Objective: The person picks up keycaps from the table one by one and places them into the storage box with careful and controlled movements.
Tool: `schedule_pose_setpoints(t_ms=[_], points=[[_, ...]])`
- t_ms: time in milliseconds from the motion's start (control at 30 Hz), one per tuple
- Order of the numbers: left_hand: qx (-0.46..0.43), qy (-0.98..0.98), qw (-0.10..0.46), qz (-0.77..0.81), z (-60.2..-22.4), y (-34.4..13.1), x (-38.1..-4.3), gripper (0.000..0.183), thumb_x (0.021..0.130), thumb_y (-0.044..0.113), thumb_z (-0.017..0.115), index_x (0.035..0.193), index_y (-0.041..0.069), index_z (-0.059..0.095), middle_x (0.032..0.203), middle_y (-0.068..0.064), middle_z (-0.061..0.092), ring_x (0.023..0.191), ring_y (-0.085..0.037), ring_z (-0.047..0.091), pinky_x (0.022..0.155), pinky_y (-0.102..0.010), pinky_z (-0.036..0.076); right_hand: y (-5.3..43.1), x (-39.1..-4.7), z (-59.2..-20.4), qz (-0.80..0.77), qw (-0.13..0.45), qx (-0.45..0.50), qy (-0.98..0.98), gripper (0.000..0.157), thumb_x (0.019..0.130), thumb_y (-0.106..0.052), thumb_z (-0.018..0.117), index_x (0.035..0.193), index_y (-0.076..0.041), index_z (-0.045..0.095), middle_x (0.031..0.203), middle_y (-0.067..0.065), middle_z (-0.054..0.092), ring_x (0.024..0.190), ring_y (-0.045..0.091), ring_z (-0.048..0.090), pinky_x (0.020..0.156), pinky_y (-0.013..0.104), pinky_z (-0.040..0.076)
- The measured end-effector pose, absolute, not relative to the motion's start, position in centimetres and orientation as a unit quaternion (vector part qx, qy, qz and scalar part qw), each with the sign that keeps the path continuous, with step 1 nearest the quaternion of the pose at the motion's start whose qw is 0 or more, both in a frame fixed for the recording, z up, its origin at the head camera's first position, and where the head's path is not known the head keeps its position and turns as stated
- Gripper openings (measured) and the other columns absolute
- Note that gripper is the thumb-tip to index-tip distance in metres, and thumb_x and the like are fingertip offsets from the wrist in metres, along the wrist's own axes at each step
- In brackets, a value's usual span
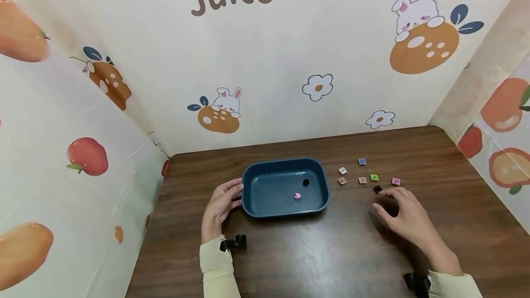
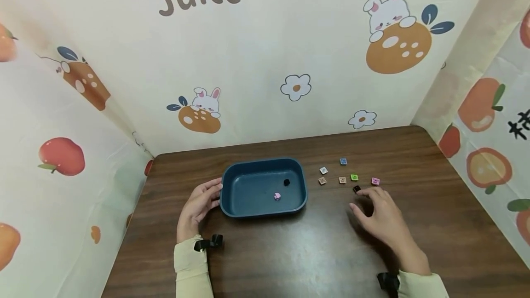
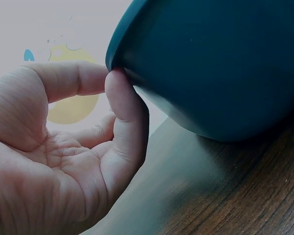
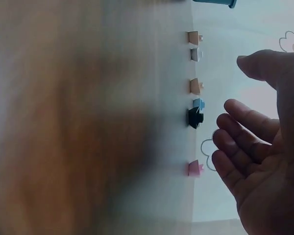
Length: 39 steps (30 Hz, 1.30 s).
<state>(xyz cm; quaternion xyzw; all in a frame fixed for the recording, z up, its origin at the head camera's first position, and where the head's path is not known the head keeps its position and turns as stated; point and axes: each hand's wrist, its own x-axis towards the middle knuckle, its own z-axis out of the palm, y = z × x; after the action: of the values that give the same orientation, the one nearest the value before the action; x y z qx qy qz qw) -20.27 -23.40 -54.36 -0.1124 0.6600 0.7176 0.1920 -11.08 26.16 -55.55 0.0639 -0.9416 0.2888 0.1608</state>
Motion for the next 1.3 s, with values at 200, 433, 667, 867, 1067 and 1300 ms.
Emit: schedule_pose_setpoints(t_ms=[200,433,667,867,1067,1300], points=[[-0.110,0.658,0.181,0.722,-54.0,-23.7,-20.4,0.051,0.107,0.014,0.060,0.152,-0.005,0.048,0.097,0.008,0.069,0.084,-0.004,0.065,0.070,-0.019,0.056,27.3,-11.6,-56.6,0.295,0.155,0.061,-0.941,0.038,0.083,-0.013,0.089,0.114,-0.001,0.071,0.111,0.020,0.069,0.105,0.039,0.061,0.088,0.037,0.041],[-0.115,0.658,0.182,0.721,-54.2,-23.7,-20.4,0.050,0.107,0.015,0.061,0.152,-0.005,0.049,0.097,0.008,0.069,0.085,-0.005,0.064,0.071,-0.020,0.056,28.3,-12.8,-57.9,0.301,0.195,0.062,-0.931,0.040,0.079,-0.009,0.089,0.112,0.001,0.069,0.107,0.023,0.068,0.101,0.039,0.058,0.089,0.036,0.037],[-0.114,0.661,0.184,0.719,-54.2,-23.6,-20.4,0.050,0.107,0.014,0.060,0.152,-0.004,0.049,0.098,0.008,0.068,0.086,-0.005,0.064,0.072,-0.020,0.057,28.2,-13.7,-59.1,0.306,0.210,0.057,-0.927,0.039,0.078,-0.009,0.089,0.110,0.001,0.068,0.112,0.027,0.065,0.111,0.048,0.055,0.094,0.053,0.037],[-0.114,0.661,0.184,0.719,-54.4,-23.5,-20.3,0.050,0.107,0.014,0.060,0.152,-0.004,0.049,0.100,0.007,0.068,0.087,-0.006,0.064,0.073,-0.021,0.057,27.8,-14.3,-59.8,0.315,0.223,0.051,-0.921,0.034,0.077,-0.007,0.088,0.105,-0.001,0.070,0.114,0.025,0.066,0.123,0.050,0.053,0.100,0.057,0.038],[-0.112,0.660,0.185,0.719,-54.3,-23.4,-20.2,0.050,0.106,0.014,0.061,0.151,-0.006,0.050,0.098,0.008,0.069,0.087,-0.006,0.065,0.073,-0.021,0.057,27.5,-14.3,-59.8,0.317,0.238,0.038,-0.917,0.028,0.076,-0.006,0.088,0.099,-0.001,0.072,0.111,0.026,0.067,0.120,0.050,0.054,0.097,0.058,0.038],[-0.113,0.660,0.186,0.719,-54.2,-23.5,-20.1,0.051,0.106,0.014,0.061,0.151,-0.006,0.049,0.098,0.008,0.068,0.087,-0.006,0.064,0.073,-0.021,0.057,27.3,-14.6,-59.9,0.318,0.261,0.038,-0.911,0.025,0.074,-0.005,0.089,0.094,-0.002,0.073,0.108,0.025,0.067,0.115,0.049,0.056,0.096,0.054,0.038]])
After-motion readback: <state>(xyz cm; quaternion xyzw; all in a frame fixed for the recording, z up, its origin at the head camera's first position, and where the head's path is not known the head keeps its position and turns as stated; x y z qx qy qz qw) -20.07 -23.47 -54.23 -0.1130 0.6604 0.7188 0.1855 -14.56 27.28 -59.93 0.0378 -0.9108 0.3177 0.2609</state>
